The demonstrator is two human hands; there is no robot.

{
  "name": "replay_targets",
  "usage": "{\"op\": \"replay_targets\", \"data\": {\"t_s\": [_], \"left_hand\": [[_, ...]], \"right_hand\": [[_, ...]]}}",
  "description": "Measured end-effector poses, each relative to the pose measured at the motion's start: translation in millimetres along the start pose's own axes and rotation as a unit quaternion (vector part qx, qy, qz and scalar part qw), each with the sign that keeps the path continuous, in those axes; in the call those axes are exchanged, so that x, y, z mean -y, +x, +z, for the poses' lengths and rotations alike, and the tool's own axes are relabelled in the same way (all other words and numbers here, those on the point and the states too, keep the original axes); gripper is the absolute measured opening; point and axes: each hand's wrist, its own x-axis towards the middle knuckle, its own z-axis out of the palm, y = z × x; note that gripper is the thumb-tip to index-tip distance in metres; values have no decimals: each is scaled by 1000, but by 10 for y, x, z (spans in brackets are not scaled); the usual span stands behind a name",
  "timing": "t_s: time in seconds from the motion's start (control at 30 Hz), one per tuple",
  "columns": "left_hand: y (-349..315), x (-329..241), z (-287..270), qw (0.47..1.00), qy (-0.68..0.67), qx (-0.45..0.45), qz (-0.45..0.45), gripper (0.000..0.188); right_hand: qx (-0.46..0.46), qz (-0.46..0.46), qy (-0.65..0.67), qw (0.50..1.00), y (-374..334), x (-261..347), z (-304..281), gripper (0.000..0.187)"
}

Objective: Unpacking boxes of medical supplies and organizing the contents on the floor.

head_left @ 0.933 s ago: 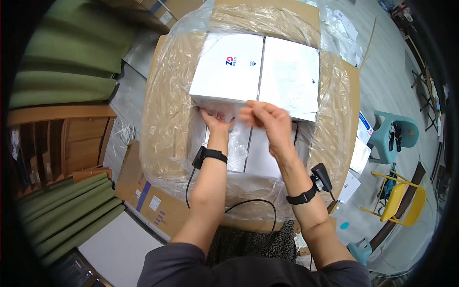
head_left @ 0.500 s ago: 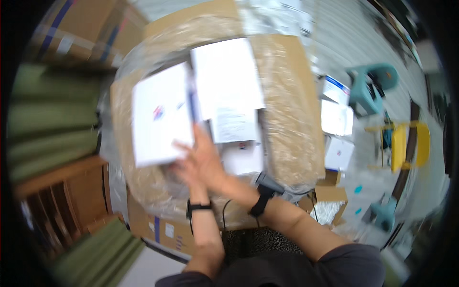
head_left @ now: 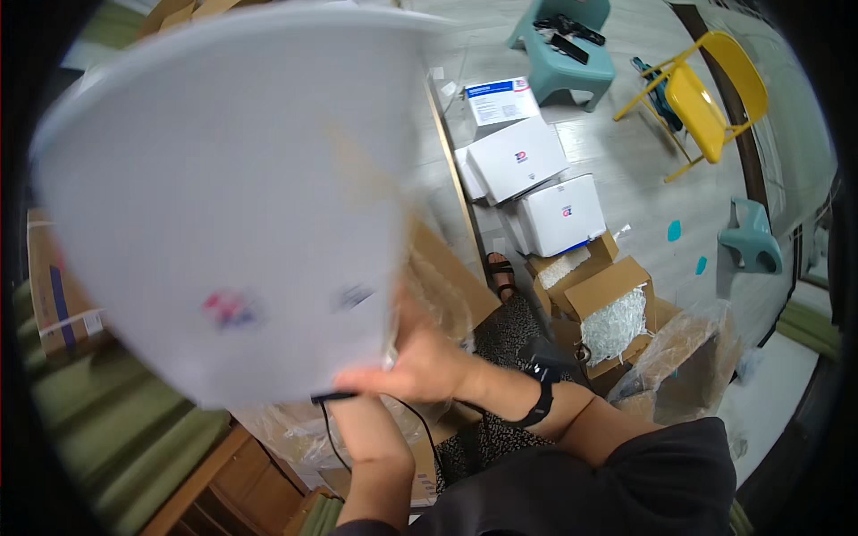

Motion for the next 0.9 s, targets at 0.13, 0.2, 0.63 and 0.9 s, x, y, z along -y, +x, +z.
{"op": "replay_targets", "data": {"t_s": [0.13,0.2,0.63,0.9], "left_hand": [[944,719,752,992,46,54,-104,58],[1475,1399,1077,986,43,63,-150,57],[2124,3489,1655,929,151,-102,-322,70],[1984,3496,1159,871,423,-231,-96,57]], "right_hand": [[-121,37,51,991,87,-84,-963,42],[-223,58,100,968,83,-343,-1414,43],[-383,141,-134,903,144,-2767,-3550,88],[-310,389,-49,866,656,-2550,-3176,62]]}}
